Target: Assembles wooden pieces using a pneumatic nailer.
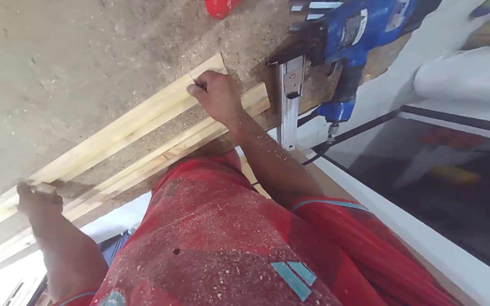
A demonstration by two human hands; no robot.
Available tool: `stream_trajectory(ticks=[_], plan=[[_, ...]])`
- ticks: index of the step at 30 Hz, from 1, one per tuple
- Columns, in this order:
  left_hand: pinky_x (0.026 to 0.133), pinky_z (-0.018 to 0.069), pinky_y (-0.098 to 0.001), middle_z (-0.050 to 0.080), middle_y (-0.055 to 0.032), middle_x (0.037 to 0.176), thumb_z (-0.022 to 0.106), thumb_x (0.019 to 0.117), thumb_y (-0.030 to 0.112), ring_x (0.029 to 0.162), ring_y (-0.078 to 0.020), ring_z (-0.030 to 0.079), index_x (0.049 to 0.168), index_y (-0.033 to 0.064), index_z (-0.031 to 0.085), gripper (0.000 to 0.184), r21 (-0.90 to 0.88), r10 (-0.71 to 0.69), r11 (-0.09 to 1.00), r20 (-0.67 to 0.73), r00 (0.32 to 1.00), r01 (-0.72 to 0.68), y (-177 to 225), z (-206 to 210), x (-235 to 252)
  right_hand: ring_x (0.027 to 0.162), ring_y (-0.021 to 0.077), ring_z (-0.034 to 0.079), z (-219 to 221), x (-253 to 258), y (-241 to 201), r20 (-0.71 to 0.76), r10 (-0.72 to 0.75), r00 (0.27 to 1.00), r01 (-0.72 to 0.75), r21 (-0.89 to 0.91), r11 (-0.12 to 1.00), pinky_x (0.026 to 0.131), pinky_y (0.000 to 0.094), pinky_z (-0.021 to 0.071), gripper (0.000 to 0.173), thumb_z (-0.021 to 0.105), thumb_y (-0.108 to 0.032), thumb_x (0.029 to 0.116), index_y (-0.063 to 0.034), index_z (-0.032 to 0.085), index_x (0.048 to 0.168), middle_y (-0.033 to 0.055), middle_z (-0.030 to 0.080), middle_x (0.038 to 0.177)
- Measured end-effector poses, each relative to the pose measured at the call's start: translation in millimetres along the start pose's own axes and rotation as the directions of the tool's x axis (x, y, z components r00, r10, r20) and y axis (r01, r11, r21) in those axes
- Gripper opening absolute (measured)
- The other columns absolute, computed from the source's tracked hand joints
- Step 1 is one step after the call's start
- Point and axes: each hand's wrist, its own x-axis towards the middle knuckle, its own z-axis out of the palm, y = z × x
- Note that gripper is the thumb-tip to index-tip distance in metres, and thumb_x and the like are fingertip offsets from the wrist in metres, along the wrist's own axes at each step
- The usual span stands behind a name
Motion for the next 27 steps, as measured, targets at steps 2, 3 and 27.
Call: stream_trajectory(ticks=[2,3,27], plan=[[0.051,0.0486,-0.0297,0.057,0.0032,0.074,0.038,0.0998,0.072,0.056,-0.0082,0.053,0.105,0.0193,0.060,0.058,0.159,-0.054,0.986,0.022,0.998,0.050,3,-3,-6,0.088,0.0191,0.072,-1,0,-1,0.005,0.001,1.000,-0.001,0.000,1.000,0.079,0.0491,0.0572,0.035,0.060,-0.049,0.0993,-0.0184,0.074,0.107,0.0001,0.074,0.093],[0.048,0.0465,-0.0289,0.054,0.0039,0.070,0.037,0.0977,0.076,0.052,-0.0080,0.050,0.102,0.0195,0.059,0.061,0.271,-0.086,0.960,0.048,0.995,0.070,7,-3,-16,0.088,0.0196,0.072,-2,0,-1,0.011,-0.002,1.000,0.002,-0.002,1.000,0.079,0.0496,0.0572,0.035,0.059,-0.049,0.0995,-0.0180,0.074,0.107,0.0007,0.074,0.093],[0.105,0.0531,-0.0396,0.071,-0.0068,0.123,0.077,0.0914,0.032,0.117,-0.0191,0.067,0.125,0.0100,0.067,0.042,0.038,0.595,0.237,0.785,0.176,-0.971,90,270,-246,0.087,0.0241,0.072,0,-1,6,-0.014,-0.080,0.997,0.079,-0.018,0.997,0.077,0.0539,0.0568,0.038,0.059,-0.050,0.0997,-0.0171,0.074,0.108,0.0031,0.075,0.092]])
